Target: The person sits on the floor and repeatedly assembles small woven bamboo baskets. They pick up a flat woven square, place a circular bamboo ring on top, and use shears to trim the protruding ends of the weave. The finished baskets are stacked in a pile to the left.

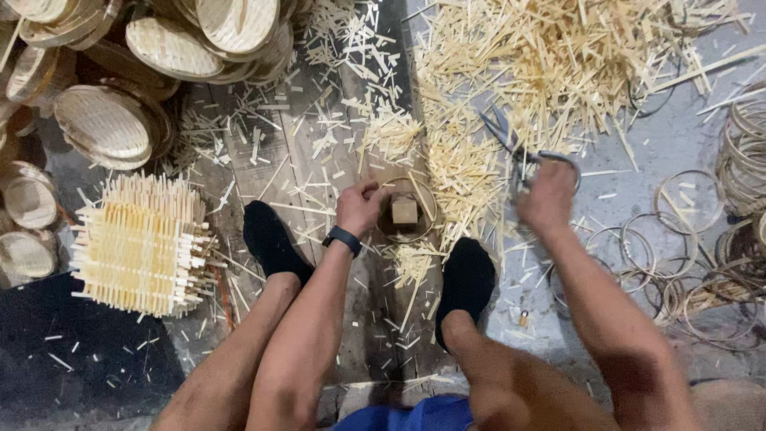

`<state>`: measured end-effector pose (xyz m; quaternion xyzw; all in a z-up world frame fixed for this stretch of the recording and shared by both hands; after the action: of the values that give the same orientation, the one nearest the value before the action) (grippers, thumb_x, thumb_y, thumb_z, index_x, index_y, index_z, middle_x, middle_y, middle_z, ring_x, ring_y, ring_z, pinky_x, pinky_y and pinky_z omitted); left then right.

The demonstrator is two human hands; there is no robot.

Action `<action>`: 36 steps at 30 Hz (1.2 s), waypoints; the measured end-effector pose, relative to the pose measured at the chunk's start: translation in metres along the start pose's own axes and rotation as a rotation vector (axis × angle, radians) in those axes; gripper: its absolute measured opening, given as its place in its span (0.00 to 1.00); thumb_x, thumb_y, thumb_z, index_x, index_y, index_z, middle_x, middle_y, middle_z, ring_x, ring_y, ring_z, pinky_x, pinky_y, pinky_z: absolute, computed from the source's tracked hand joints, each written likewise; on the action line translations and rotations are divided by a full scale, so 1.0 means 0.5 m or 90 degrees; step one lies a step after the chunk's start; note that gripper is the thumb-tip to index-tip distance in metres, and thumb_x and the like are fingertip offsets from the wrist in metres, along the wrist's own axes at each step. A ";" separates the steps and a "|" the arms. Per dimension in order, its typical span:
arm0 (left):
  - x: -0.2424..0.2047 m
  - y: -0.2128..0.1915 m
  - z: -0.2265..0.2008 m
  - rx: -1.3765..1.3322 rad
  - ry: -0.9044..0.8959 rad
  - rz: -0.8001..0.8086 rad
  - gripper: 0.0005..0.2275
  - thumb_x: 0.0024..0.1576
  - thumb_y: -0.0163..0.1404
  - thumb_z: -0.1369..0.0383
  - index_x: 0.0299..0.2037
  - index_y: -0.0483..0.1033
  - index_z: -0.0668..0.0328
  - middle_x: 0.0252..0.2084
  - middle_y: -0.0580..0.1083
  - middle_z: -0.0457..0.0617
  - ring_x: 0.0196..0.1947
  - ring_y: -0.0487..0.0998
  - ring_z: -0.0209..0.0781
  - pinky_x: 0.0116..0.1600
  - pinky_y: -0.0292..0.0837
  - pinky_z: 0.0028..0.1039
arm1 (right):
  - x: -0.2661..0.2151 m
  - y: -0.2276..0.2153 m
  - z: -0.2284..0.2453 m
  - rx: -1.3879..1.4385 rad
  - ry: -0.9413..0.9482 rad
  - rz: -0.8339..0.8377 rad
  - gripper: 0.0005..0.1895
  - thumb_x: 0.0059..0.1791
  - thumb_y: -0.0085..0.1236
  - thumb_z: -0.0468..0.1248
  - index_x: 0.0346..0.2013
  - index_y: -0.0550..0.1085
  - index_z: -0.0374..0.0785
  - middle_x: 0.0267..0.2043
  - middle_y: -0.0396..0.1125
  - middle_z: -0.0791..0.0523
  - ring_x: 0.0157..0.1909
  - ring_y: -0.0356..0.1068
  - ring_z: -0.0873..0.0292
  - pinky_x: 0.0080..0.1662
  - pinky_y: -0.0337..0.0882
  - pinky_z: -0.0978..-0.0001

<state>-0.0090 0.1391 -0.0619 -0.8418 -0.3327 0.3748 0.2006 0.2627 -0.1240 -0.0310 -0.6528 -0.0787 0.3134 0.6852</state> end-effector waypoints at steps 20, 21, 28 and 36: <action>0.031 0.045 0.033 0.049 -0.127 0.047 0.13 0.45 0.69 0.60 0.38 0.88 0.52 0.33 0.82 0.51 0.32 0.83 0.40 0.43 0.77 0.27 | -0.037 0.203 0.186 0.567 0.001 0.289 0.10 0.49 0.62 0.37 0.36 0.80 0.31 0.31 0.75 0.52 0.32 0.72 0.61 0.34 0.72 0.69; 0.027 0.043 0.031 0.069 -0.109 0.030 0.12 0.45 0.69 0.60 0.38 0.88 0.51 0.34 0.82 0.52 0.33 0.82 0.41 0.45 0.76 0.29 | -0.046 0.187 0.189 0.551 -0.001 0.263 0.10 0.49 0.61 0.38 0.37 0.80 0.31 0.33 0.76 0.52 0.33 0.73 0.61 0.36 0.72 0.69; -0.082 0.095 0.117 -0.555 -0.280 0.062 0.16 0.58 0.60 0.65 0.49 0.78 0.73 0.49 0.80 0.55 0.42 0.83 0.39 0.52 0.77 0.31 | -0.159 0.170 0.192 0.898 0.194 0.574 0.12 0.49 0.59 0.33 0.40 0.74 0.23 0.37 0.74 0.47 0.36 0.77 0.54 0.38 0.83 0.64; -0.149 0.147 0.137 -0.477 -0.359 0.055 0.08 0.60 0.53 0.73 0.40 0.78 0.76 0.34 0.79 0.56 0.25 0.80 0.43 0.30 0.82 0.28 | -0.175 0.217 0.194 0.902 0.308 0.429 0.12 0.48 0.63 0.29 0.37 0.71 0.21 0.32 0.71 0.46 0.29 0.76 0.50 0.30 0.81 0.61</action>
<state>-0.0685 0.0411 -0.1118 -0.7344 -0.4515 0.4510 -0.2310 0.1078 -0.0939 -0.0938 -0.1037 0.4878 0.3283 0.8022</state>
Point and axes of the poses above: each hand's wrist, its own x-axis towards the middle knuckle, its own y-axis out of the palm, z = x × y, the point moved 6 cm from there along x, towards the middle knuckle
